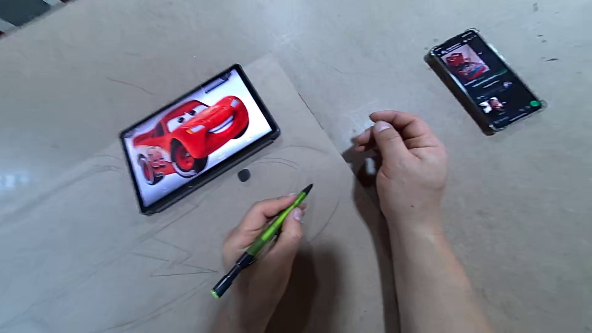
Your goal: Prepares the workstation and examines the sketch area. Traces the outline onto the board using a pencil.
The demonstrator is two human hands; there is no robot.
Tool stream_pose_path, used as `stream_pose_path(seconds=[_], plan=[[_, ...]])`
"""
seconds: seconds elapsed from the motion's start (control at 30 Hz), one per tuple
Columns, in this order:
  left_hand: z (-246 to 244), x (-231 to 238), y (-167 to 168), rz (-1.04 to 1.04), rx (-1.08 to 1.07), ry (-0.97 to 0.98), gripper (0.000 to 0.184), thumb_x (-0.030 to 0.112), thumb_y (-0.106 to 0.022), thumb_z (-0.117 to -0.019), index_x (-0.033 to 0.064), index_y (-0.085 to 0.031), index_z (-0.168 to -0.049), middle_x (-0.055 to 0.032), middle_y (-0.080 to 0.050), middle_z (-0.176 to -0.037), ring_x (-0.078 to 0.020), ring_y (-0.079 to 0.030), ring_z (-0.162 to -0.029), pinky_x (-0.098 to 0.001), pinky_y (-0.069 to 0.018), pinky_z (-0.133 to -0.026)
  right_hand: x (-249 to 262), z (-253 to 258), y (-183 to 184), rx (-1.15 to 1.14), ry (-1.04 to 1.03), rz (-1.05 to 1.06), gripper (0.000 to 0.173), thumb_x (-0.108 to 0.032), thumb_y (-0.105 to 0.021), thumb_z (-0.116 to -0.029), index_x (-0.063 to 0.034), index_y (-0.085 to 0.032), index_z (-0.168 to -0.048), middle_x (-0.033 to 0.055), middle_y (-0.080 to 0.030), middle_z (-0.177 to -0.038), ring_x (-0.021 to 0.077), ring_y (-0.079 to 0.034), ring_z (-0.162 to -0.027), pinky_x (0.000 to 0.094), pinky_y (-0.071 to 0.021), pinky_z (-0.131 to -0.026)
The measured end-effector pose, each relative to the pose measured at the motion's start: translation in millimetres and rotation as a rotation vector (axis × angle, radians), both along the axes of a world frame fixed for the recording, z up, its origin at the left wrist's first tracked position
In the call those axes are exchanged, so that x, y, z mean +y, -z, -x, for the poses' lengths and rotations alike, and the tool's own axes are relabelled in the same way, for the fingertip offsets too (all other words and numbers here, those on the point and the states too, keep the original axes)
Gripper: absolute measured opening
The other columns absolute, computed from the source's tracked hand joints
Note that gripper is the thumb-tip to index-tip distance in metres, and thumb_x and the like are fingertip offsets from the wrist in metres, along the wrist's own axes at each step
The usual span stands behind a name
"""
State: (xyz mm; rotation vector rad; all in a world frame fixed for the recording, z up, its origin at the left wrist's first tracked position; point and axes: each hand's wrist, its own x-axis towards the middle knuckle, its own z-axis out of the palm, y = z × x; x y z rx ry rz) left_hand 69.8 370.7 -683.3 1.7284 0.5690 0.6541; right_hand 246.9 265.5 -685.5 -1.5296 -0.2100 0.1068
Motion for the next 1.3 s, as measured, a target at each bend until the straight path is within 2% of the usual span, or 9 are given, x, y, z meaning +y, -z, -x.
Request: stream_pose_path(seconds=[0.27,0.43,0.6,0.77,1.0,1.07,1.17,1.3], plan=[[-1.4,-0.7,2.8,-0.062,0.012,0.039,0.016,0.010,-0.068,-0.0955,0.0062,-0.073,-0.111,-0.0069,-0.077,-0.093,-0.0215,-0.075,-0.077,-0.0331,-0.0662,-0.066,1.6,0.0,-0.7,0.010,-0.018,-0.008,0.019,-0.009,-0.053,-0.1066,-0.0002,-0.067,-0.116,0.0074,-0.074,-0.084,0.0174,-0.073,-0.074,0.0315,-0.0644,-0.070],[-3.6,-2.0,1.4,-0.073,0.044,-0.011,0.016,0.010,-0.067,-0.0964,0.0056,-0.073,-0.111,-0.0067,-0.077,-0.092,-0.0204,-0.074,-0.074,-0.0316,-0.0654,-0.063,2.1,0.4,-1.0,0.017,-0.010,-0.011,0.018,-0.009,-0.053,-0.1064,-0.0003,-0.067,-0.115,0.0072,-0.074,-0.084,0.0170,-0.073,-0.075,0.0306,-0.0644,-0.070],[-4.2,-2.7,0.8,-0.064,0.056,-0.031,0.016,0.010,-0.067,-0.0973,0.0050,-0.072,-0.111,-0.0076,-0.076,-0.092,-0.0216,-0.075,-0.075,-0.0332,-0.0663,-0.064,2.0,-0.2,-1.5,0.019,-0.008,-0.006,0.019,-0.009,-0.053,-0.1066,-0.0007,-0.067,-0.115,0.0066,-0.074,-0.084,0.0168,-0.073,-0.074,0.0304,-0.0644,-0.069],[-0.7,-1.8,0.2,-0.125,0.096,0.065,0.015,0.013,-0.069,-0.0952,0.0099,-0.074,-0.109,-0.0019,-0.077,-0.092,-0.0168,-0.075,-0.077,-0.0300,-0.0655,-0.063,2.0,0.2,-2.0,0.024,-0.004,0.002,0.018,-0.009,-0.053,-0.1065,-0.0012,-0.068,-0.115,0.0063,-0.074,-0.084,0.0161,-0.074,-0.074,0.0297,-0.0642,-0.069],[-3.4,-2.2,-0.8,-0.070,0.078,-0.028,0.016,0.012,-0.067,-0.0979,0.0053,-0.072,-0.112,-0.0068,-0.076,-0.092,-0.0211,-0.075,-0.076,-0.0332,-0.0664,-0.065,1.5,-0.4,-1.7,0.023,-0.011,-0.009,0.018,-0.009,-0.053,-0.1063,-0.0011,-0.067,-0.115,0.0065,-0.074,-0.084,0.0164,-0.073,-0.074,0.0300,-0.0643,-0.069],[-2.6,-2.1,-0.5,-0.085,0.087,0.000,0.016,0.013,-0.068,-0.0971,0.0072,-0.073,-0.111,-0.0054,-0.076,-0.091,-0.0199,-0.075,-0.074,-0.0323,-0.0656,-0.063,1.5,-0.2,-2.1,0.026,-0.008,-0.007,0.018,-0.009,-0.053,-0.1063,-0.0012,-0.067,-0.115,0.0064,-0.074,-0.084,0.0161,-0.073,-0.074,0.0295,-0.0641,-0.068],[0.5,0.5,1.2,-0.106,0.077,0.146,0.015,0.011,-0.069,-0.0947,0.0108,-0.074,-0.109,-0.0024,-0.077,-0.092,-0.0170,-0.074,-0.073,-0.0300,-0.0649,-0.061,1.9,-0.1,-2.5,0.027,-0.003,0.000,0.018,-0.009,-0.053,-0.1065,-0.0016,-0.067,-0.115,0.0061,-0.074,-0.084,0.0157,-0.073,-0.074,0.0290,-0.0640,-0.068],[2.7,3.3,1.3,-0.063,0.054,0.228,0.016,0.010,-0.070,-0.0940,0.0105,-0.075,-0.109,-0.0038,-0.076,-0.092,-0.0175,-0.073,-0.073,-0.0295,-0.0644,-0.061,1.7,-0.1,-2.2,0.022,-0.002,0.004,0.018,-0.009,-0.053,-0.1063,-0.0012,-0.067,-0.115,0.0063,-0.074,-0.084,0.0163,-0.073,-0.074,0.0298,-0.0643,-0.069]])
